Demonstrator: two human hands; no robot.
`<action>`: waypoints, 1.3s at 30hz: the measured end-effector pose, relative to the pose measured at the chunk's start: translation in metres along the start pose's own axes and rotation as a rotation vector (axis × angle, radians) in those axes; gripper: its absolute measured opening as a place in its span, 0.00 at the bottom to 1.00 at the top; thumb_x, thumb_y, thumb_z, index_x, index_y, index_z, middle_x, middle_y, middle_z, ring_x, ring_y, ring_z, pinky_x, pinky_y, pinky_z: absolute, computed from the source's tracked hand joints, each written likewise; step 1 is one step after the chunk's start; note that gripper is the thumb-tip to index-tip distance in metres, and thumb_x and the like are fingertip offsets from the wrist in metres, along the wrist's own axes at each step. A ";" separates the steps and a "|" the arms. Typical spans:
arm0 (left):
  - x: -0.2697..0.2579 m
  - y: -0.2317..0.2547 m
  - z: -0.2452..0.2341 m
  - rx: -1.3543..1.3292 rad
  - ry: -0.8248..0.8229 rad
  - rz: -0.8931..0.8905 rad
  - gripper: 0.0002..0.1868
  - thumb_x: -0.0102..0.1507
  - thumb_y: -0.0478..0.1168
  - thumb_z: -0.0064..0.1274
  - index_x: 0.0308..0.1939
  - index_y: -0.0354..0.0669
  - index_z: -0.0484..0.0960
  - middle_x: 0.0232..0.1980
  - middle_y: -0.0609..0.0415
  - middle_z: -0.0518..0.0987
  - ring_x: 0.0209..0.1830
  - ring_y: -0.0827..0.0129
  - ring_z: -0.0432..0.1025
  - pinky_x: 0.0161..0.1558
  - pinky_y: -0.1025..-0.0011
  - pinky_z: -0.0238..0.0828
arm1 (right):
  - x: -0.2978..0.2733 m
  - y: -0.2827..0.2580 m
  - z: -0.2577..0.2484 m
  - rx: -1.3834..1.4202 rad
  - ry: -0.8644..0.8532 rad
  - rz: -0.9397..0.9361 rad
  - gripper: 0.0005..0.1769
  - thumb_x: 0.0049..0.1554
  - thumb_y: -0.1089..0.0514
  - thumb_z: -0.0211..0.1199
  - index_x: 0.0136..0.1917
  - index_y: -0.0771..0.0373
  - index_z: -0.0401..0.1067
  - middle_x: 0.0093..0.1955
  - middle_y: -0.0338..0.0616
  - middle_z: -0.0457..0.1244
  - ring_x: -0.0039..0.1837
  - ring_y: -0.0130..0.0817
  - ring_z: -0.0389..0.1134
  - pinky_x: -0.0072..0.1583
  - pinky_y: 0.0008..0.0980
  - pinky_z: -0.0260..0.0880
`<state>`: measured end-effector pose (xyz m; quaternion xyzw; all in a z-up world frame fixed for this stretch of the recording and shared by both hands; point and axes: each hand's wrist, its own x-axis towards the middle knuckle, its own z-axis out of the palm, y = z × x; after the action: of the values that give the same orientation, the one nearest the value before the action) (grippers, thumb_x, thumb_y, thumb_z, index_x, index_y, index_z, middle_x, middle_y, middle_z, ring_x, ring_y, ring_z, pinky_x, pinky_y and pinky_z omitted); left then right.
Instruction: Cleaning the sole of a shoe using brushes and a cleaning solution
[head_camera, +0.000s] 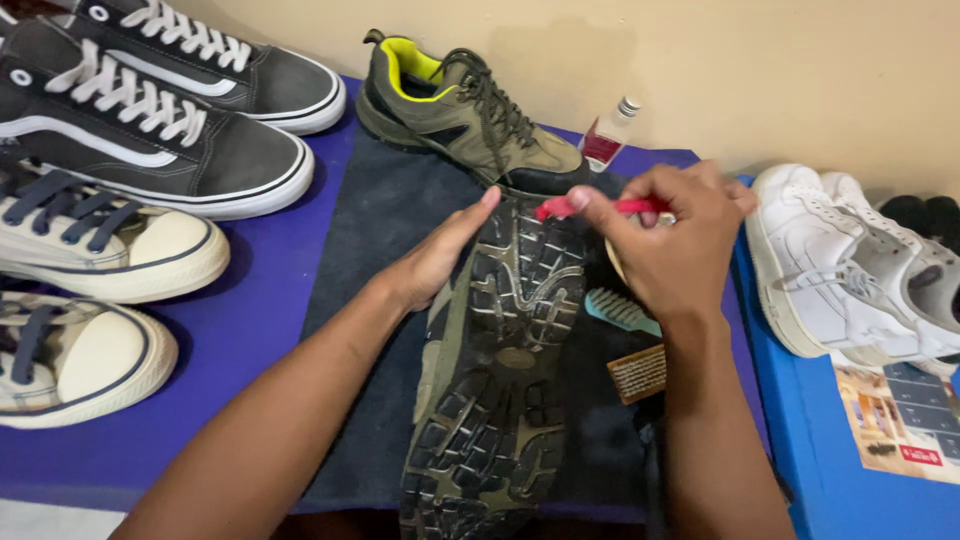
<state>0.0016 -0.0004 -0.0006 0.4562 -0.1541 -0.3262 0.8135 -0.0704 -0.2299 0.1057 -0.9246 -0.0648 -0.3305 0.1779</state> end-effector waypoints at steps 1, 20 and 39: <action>-0.001 0.000 0.004 0.000 -0.006 0.000 0.33 0.74 0.64 0.42 0.54 0.39 0.89 0.51 0.48 0.91 0.47 0.68 0.85 0.55 0.66 0.83 | -0.003 0.000 -0.005 -0.005 0.003 0.002 0.26 0.62 0.35 0.83 0.37 0.48 0.73 0.35 0.26 0.61 0.50 0.31 0.61 0.68 0.45 0.45; -0.002 0.000 -0.001 0.021 -0.019 0.016 0.35 0.74 0.65 0.40 0.54 0.36 0.89 0.53 0.45 0.90 0.49 0.64 0.85 0.56 0.64 0.84 | -0.007 0.001 -0.011 0.192 -0.121 -0.137 0.26 0.48 0.35 0.85 0.33 0.48 0.71 0.37 0.25 0.65 0.46 0.25 0.64 0.67 0.40 0.48; -0.009 0.015 0.033 -0.055 0.286 -0.149 0.57 0.60 0.78 0.53 0.77 0.36 0.77 0.70 0.32 0.81 0.69 0.40 0.77 0.65 0.36 0.76 | -0.006 0.007 -0.022 0.297 -0.042 -0.151 0.27 0.49 0.40 0.89 0.34 0.53 0.72 0.28 0.35 0.58 0.37 0.38 0.65 0.57 0.37 0.57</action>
<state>-0.0174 -0.0095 0.0305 0.4858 0.0065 -0.3214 0.8128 -0.0858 -0.2441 0.1159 -0.8875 -0.1860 -0.3102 0.2856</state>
